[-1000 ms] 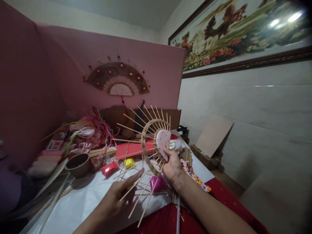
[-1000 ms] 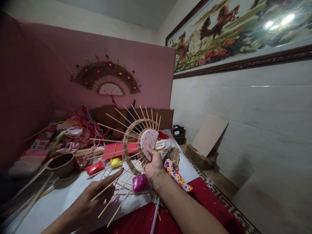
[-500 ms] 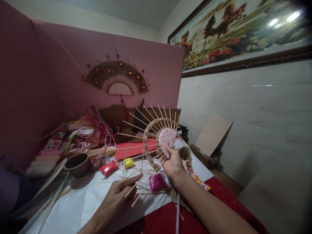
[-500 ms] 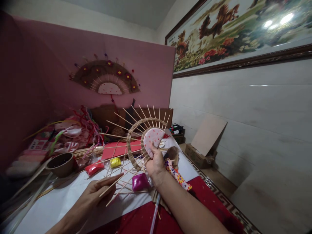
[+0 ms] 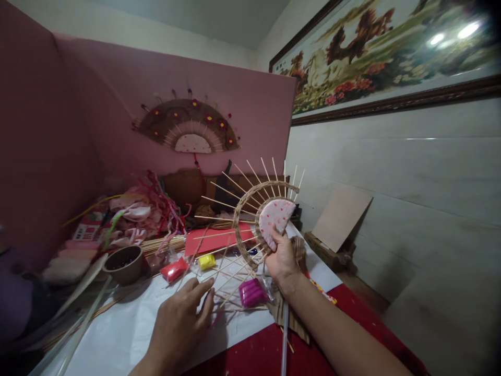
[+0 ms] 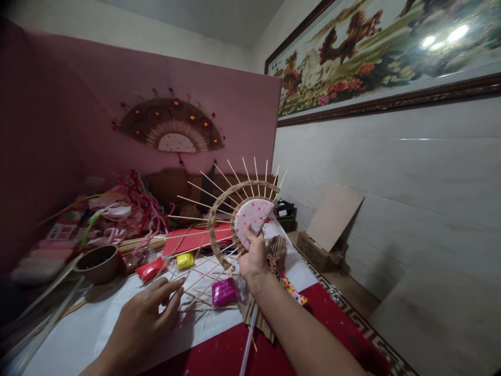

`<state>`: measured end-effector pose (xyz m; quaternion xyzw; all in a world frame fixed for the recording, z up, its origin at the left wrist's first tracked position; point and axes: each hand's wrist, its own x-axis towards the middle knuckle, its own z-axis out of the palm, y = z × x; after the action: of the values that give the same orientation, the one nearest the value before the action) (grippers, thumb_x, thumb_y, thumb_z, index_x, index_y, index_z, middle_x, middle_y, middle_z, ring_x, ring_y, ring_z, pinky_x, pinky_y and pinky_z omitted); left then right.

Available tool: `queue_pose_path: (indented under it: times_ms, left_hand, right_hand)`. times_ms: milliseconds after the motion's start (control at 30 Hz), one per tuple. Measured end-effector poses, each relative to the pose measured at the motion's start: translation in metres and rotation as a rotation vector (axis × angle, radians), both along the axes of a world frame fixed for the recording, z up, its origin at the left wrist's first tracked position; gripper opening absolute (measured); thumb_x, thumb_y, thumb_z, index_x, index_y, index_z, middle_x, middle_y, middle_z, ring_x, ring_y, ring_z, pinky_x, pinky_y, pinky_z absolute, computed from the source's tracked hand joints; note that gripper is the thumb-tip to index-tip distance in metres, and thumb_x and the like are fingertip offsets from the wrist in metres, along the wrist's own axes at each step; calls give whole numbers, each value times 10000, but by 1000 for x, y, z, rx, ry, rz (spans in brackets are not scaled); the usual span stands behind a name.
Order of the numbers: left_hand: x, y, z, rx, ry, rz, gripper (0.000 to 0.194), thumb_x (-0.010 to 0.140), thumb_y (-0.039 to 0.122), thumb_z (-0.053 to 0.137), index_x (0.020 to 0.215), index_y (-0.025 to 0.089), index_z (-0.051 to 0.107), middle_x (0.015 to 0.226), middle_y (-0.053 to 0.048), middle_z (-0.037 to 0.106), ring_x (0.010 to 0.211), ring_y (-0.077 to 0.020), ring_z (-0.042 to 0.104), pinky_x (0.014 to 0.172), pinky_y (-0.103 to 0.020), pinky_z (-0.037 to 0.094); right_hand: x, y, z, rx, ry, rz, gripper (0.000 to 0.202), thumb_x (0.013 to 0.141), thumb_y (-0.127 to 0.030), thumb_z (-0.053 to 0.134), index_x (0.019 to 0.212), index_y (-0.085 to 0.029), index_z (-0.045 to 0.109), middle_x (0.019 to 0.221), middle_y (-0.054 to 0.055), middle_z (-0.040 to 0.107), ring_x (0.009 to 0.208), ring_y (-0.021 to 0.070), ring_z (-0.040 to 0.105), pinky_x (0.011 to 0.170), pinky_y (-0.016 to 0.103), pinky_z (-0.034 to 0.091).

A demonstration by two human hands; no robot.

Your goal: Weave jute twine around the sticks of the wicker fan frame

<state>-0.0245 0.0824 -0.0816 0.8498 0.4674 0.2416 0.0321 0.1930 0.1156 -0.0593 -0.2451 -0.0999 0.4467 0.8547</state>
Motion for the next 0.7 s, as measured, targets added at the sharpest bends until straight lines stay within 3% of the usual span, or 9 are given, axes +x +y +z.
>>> queue_pose_path:
  times_ms: [133, 333, 433, 567, 700]
  left_hand:
    - [1, 3, -12, 200, 95, 7, 269, 853, 260, 415, 999, 226, 639, 748, -28, 714, 620, -221, 666, 512, -301, 473]
    - [9, -3, -22, 361, 21, -265, 326, 824, 129, 404, 1095, 153, 584, 672, -39, 708, 512, -174, 648, 467, -251, 492]
    - [12, -7, -20, 300, 9, -330, 400, 812, 85, 377, 1170, 162, 539, 689, -41, 706, 533, -157, 646, 482, -222, 487]
    - [12, -9, -18, 178, 5, -325, 451, 811, 85, 376, 1234, 174, 503, 695, -45, 694, 517, -148, 620, 483, -221, 468]
    - [13, -13, -8, -66, -193, -359, 416, 858, 178, 394, 1265, 175, 477, 684, -27, 671, 558, -136, 594, 531, -224, 465]
  right_hand:
    - [-9, -5, -4, 15, -85, 0, 388, 661, -194, 669, 1022, -289, 565, 859, -57, 684, 743, 101, 633, 689, 247, 514]
    - [-24, -11, -10, 39, -92, 84, 447, 656, -186, 675, 1059, -321, 539, 956, -54, 673, 810, 107, 628, 762, 278, 499]
    - [-27, -12, -9, 81, -83, 117, 443, 651, -172, 681, 1045, -325, 546, 972, -59, 672, 830, 105, 625, 772, 268, 490]
    - [-25, -13, -4, 95, -53, 108, 404, 645, -175, 694, 1007, -304, 567, 915, -66, 682, 780, 90, 623, 739, 236, 489]
    - [-17, -12, 3, 92, -26, 75, 277, 679, -209, 677, 937, -265, 593, 838, -62, 687, 749, 91, 623, 720, 239, 495]
